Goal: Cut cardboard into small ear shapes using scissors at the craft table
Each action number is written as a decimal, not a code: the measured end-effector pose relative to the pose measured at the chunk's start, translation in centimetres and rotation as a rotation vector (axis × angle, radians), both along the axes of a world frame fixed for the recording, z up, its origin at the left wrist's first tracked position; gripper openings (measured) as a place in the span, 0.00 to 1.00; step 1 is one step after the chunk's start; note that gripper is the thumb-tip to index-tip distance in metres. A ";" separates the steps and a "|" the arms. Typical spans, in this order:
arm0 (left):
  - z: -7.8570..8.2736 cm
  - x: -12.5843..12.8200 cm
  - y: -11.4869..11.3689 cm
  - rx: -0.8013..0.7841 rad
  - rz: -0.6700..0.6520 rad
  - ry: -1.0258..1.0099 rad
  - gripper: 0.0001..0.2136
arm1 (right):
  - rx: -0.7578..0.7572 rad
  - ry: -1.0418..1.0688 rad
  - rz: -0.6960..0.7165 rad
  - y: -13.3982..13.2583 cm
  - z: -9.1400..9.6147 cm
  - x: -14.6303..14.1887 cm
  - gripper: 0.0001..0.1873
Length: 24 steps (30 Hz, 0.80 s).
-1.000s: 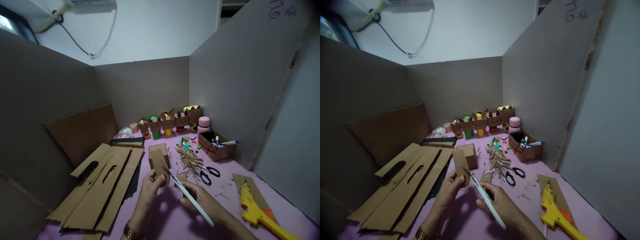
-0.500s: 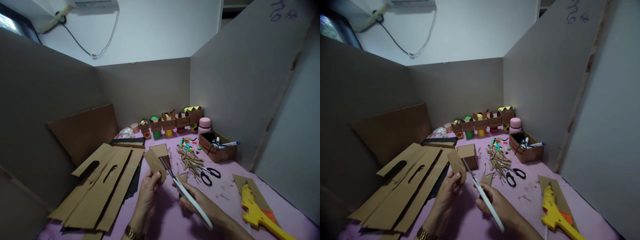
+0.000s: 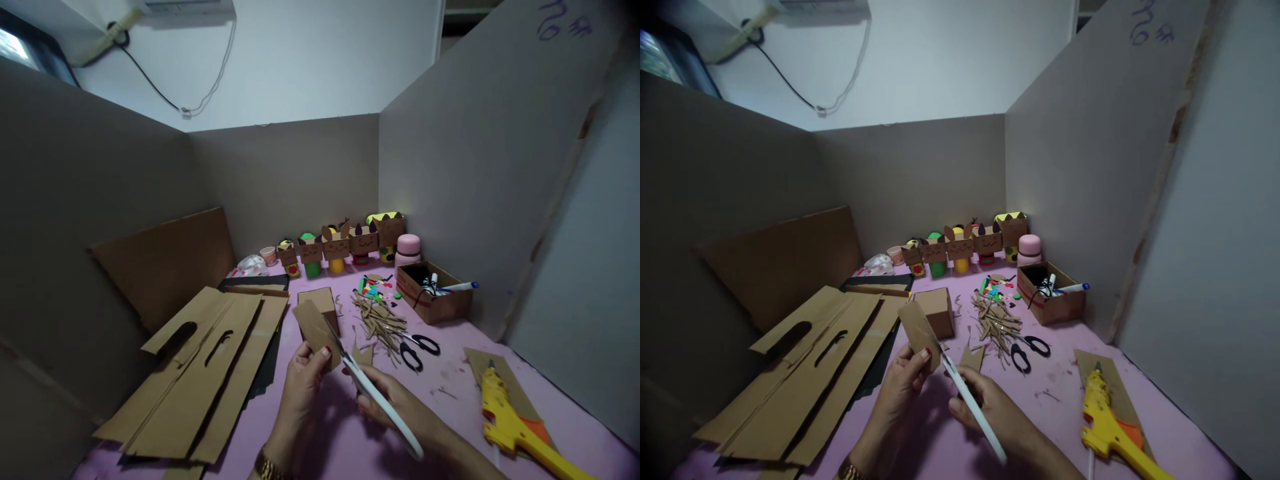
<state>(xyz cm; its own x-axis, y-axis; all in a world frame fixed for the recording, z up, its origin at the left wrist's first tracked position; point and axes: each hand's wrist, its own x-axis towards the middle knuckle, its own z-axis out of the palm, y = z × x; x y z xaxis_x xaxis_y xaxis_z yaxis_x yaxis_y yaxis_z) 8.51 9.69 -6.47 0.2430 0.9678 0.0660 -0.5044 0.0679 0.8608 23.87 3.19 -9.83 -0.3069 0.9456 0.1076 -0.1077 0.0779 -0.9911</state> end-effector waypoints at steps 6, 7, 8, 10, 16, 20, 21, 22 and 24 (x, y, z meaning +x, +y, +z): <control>0.0 0.1 -0.1 -0.010 -0.004 -0.003 0.12 | -0.046 0.029 0.004 0.2 -0.5 0.2 0.34; 0.0 0.2 -0.1 -0.011 -0.004 0.002 0.12 | -0.055 0.032 -0.004 0.1 -0.5 0.2 0.33; 0.0 0.2 -0.1 -0.011 -0.004 0.007 0.11 | -0.063 0.038 -0.011 0.1 -0.5 0.2 0.33; 0.1 0.2 -0.1 -0.014 -0.006 0.011 0.11 | -0.064 0.051 -0.015 0.0 -0.5 0.3 0.33; 0.2 0.2 -0.3 -0.032 -0.002 0.034 0.12 | -0.014 -0.004 -0.018 0.1 -0.1 0.4 0.33; 0.0 0.0 -0.1 -0.022 -0.019 0.045 0.11 | -0.012 -0.018 -0.023 0.1 0.0 0.4 0.34; -0.1 0.0 0.0 -0.017 -0.021 0.049 0.11 | -0.015 -0.018 -0.028 0.1 0.1 0.4 0.33; -0.2 -0.1 0.0 -0.012 -0.023 0.053 0.11 | -0.017 -0.019 -0.034 0.1 0.1 0.4 0.32; -0.2 -0.2 0.2 -0.009 -0.026 0.060 0.11 | -0.010 -0.036 -0.062 0.0 0.3 0.4 0.31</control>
